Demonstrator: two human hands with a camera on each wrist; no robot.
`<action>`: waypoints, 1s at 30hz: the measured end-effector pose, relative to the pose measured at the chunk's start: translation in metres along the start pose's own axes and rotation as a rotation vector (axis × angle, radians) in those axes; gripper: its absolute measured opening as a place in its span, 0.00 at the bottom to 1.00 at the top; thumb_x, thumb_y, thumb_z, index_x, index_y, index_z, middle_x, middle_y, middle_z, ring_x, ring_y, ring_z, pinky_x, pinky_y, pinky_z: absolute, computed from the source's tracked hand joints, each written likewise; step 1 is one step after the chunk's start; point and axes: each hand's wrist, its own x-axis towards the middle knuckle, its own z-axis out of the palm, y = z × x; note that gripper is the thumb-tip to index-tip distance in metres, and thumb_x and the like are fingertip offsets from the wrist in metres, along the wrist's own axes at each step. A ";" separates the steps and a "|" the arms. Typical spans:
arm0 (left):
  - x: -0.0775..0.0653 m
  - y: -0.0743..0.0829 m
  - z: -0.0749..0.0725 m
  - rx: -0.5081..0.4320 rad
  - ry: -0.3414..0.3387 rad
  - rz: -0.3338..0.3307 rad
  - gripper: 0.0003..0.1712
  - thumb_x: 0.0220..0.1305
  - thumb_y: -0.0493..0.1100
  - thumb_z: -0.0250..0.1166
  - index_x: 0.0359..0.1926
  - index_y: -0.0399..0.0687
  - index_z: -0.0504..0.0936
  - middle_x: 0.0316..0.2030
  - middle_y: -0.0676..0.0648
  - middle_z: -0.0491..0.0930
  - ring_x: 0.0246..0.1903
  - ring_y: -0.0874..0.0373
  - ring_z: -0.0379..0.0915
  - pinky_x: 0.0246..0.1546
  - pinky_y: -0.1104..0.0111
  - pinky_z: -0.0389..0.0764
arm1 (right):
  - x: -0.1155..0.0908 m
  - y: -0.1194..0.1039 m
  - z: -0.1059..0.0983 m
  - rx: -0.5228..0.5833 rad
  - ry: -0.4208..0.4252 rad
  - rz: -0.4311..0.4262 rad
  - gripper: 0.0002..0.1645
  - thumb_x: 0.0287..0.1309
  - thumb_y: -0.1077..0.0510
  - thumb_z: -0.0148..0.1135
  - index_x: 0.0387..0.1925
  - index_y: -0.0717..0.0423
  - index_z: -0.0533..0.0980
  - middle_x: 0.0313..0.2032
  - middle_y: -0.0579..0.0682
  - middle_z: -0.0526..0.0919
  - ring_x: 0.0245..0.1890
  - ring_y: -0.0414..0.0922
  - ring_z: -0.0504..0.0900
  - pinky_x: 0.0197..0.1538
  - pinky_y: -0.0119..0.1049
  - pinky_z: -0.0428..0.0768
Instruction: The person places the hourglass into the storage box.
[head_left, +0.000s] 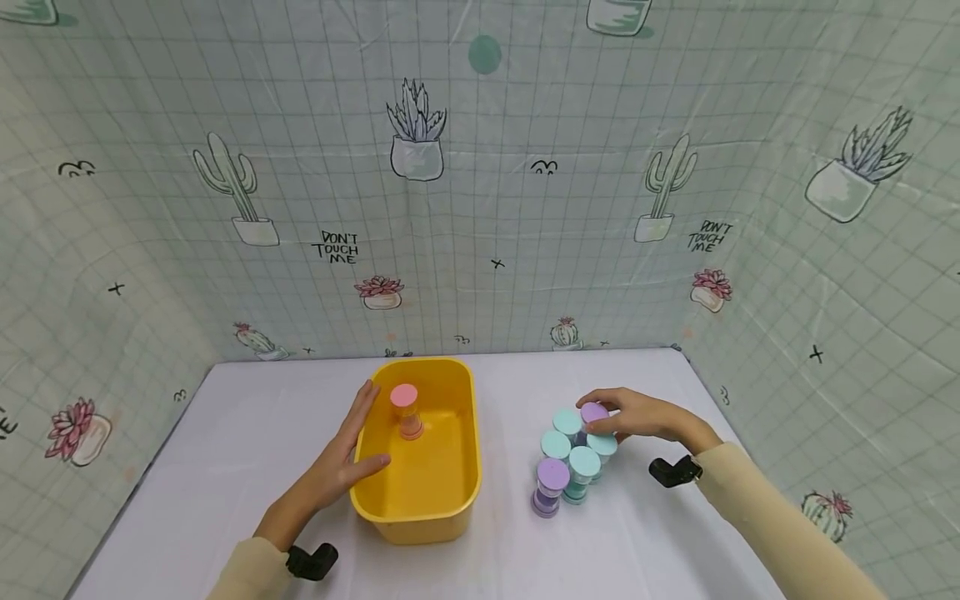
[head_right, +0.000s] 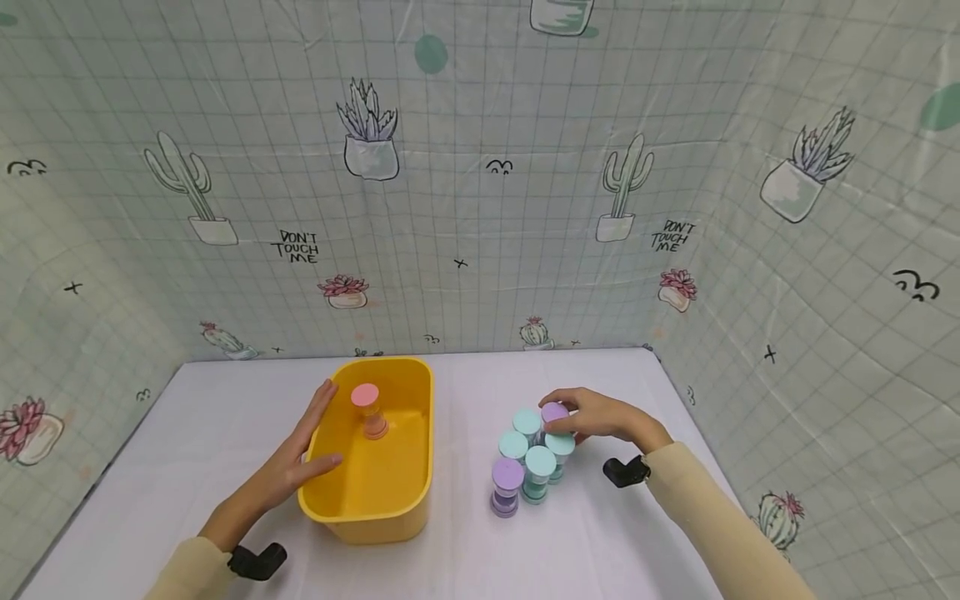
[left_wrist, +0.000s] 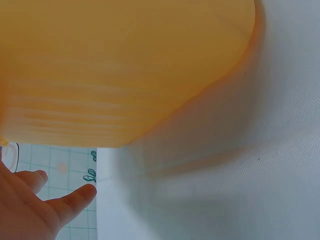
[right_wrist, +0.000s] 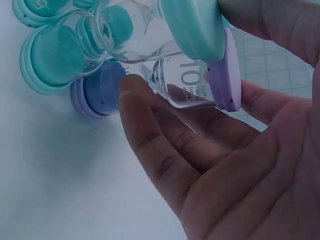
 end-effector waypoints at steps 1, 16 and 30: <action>0.000 0.000 0.000 -0.003 -0.001 -0.005 0.57 0.63 0.54 0.66 0.83 0.50 0.44 0.83 0.39 0.32 0.79 0.28 0.33 0.68 0.26 0.47 | 0.000 0.000 0.000 0.005 -0.003 -0.004 0.34 0.66 0.48 0.66 0.68 0.58 0.72 0.64 0.61 0.74 0.54 0.51 0.78 0.47 0.43 0.86; 0.000 -0.001 -0.001 -0.007 0.003 -0.013 0.57 0.61 0.54 0.66 0.83 0.51 0.45 0.83 0.37 0.33 0.79 0.28 0.32 0.68 0.26 0.46 | 0.001 -0.008 0.000 0.038 -0.003 -0.005 0.27 0.65 0.52 0.67 0.62 0.57 0.75 0.58 0.60 0.76 0.49 0.49 0.77 0.46 0.42 0.85; 0.001 -0.007 0.001 -0.016 0.009 0.013 0.55 0.64 0.54 0.64 0.83 0.49 0.44 0.83 0.38 0.32 0.79 0.28 0.32 0.68 0.26 0.46 | 0.001 -0.005 -0.005 0.036 0.025 -0.049 0.29 0.67 0.53 0.65 0.64 0.62 0.74 0.63 0.65 0.76 0.47 0.48 0.83 0.48 0.44 0.88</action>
